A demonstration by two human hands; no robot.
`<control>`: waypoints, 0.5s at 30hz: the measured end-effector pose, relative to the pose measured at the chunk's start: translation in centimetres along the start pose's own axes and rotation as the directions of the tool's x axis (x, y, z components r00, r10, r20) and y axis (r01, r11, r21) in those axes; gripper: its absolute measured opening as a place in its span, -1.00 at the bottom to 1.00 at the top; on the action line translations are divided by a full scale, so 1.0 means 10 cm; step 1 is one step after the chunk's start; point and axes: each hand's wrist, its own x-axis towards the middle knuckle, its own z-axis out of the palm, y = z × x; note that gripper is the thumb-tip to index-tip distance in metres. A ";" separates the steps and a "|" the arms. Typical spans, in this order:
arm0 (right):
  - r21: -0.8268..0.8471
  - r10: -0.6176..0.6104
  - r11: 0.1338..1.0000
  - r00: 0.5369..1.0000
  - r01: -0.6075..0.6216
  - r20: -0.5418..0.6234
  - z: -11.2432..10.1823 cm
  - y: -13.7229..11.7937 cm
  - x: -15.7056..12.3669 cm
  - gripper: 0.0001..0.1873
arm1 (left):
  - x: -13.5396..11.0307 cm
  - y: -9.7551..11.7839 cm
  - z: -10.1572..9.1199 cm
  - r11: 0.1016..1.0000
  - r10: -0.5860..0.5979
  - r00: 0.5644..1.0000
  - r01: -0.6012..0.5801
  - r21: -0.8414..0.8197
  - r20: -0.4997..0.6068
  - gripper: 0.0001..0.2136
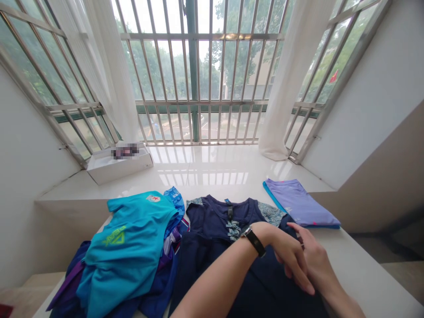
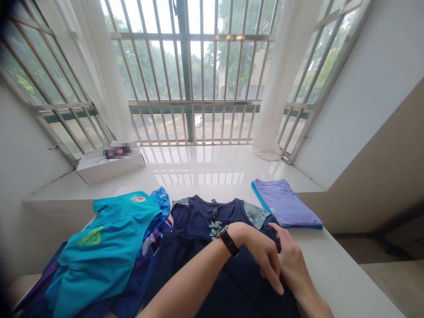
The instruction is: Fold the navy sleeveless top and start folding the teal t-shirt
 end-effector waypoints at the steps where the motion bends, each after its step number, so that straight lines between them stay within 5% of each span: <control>1: -0.021 -0.069 0.997 0.998 0.069 -0.001 0.04 -0.02 -0.03 -0.51 | -0.02 -0.05 -0.03 0.999 -0.030 0.999 0.029 -0.016 -0.028 -0.78; 7: -0.040 -0.223 0.974 0.975 0.223 0.022 0.24 -0.10 -0.15 -0.54 | -0.17 -0.39 -0.22 0.978 -0.201 0.957 0.185 -0.094 -0.208 -0.76; 15: 0.085 -0.188 0.979 0.981 0.183 0.051 0.18 -0.11 -0.12 -0.57 | -0.04 -0.46 -0.16 0.986 -0.150 0.918 0.168 0.017 -0.367 -0.53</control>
